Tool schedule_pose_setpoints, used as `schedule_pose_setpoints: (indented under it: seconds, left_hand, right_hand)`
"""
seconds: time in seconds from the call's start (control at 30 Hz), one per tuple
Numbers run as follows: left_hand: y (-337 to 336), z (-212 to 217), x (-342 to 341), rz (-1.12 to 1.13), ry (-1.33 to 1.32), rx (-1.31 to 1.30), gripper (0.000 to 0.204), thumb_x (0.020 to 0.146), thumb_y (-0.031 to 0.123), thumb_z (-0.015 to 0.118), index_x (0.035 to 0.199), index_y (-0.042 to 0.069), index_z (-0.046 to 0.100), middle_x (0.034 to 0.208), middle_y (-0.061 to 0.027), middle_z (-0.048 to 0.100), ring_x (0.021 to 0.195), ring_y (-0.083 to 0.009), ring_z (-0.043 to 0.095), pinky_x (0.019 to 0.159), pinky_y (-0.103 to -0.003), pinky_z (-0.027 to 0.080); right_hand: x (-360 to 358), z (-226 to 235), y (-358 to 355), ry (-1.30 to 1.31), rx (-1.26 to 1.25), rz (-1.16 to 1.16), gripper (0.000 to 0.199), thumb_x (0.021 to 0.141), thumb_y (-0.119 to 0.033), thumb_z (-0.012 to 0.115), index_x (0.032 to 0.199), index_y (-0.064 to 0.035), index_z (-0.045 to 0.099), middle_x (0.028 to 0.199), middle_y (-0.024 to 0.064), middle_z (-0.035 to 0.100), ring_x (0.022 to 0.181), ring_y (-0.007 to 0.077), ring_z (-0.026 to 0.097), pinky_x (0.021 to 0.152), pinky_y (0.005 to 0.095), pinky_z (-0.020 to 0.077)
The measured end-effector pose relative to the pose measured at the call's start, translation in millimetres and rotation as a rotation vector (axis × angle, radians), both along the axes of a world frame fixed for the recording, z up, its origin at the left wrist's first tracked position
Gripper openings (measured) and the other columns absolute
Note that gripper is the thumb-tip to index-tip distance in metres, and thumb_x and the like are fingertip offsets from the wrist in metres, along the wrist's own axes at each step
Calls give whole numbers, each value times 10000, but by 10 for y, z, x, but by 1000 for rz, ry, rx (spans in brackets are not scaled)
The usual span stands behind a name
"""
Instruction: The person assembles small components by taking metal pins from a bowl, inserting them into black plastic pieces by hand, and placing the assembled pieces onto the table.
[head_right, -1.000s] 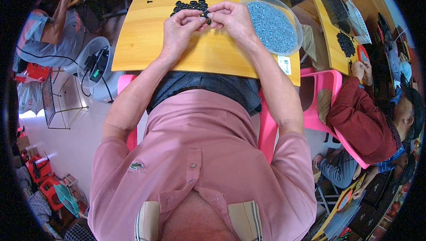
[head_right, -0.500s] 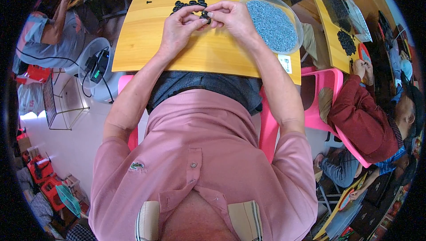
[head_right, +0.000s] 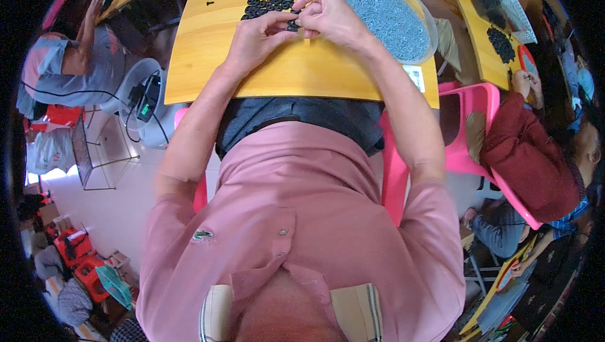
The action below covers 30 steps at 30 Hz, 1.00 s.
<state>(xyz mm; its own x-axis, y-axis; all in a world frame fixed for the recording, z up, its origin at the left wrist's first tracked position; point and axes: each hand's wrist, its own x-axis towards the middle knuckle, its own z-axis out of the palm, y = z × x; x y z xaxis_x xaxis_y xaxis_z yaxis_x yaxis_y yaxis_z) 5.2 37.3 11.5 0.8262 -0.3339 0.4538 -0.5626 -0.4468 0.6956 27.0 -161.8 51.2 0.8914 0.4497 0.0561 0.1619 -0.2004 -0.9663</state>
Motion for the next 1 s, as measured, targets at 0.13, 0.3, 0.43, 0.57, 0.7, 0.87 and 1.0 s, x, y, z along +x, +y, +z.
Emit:
schedule_pose_setpoints:
  seconds: [0.13,0.3,0.43,0.57,0.7,0.87,1.0]
  left_hand:
    - [7,-3,25,-52,-28,20,347,809,154,772,1131,67,675,836,-71,719,760,-127,696,699,-271,560]
    - [8,3,28,-62,28,72,347,796,118,785,1117,48,673,844,-66,723,755,-105,681,694,-252,555]
    - [-16,13,16,-50,99,-9,354,783,83,791,1117,59,676,823,-36,707,739,-74,650,679,-231,538]
    - [-49,64,-3,-57,280,-153,373,779,44,787,1132,67,669,783,3,660,721,-44,604,673,-203,506]
    - [-29,13,41,-113,429,-319,348,804,9,755,1127,11,623,817,-33,676,740,-73,628,695,-206,511]
    - [-83,25,22,-112,563,-574,267,850,3,705,1076,-35,567,881,-117,705,789,-150,684,721,-231,543]
    - [-112,17,8,-19,624,-655,226,861,7,693,1039,-31,559,860,-134,708,787,-175,698,724,-245,556]
  right_hand:
    - [49,-19,-67,5,-67,69,227,853,-67,591,1062,18,558,732,11,627,664,88,627,635,222,466]
    - [73,-1,-106,19,-123,135,206,860,-75,594,1043,12,559,731,21,635,668,95,637,629,232,475]
    - [66,19,-90,-2,-118,128,260,829,-95,585,1049,44,573,724,83,667,653,129,649,603,250,506]
    - [87,2,-103,-1,-110,111,249,833,-84,583,1047,42,572,727,79,665,658,128,653,596,250,510]
    - [96,9,-101,29,-91,104,153,873,-68,609,1003,2,570,741,25,647,675,96,645,636,228,480]
    - [85,33,-94,21,-21,52,147,873,-68,627,991,0,572,744,22,646,683,94,643,653,225,482]
    - [84,28,-86,-6,-4,19,130,870,-69,634,968,-3,583,747,23,645,691,91,640,670,222,484]
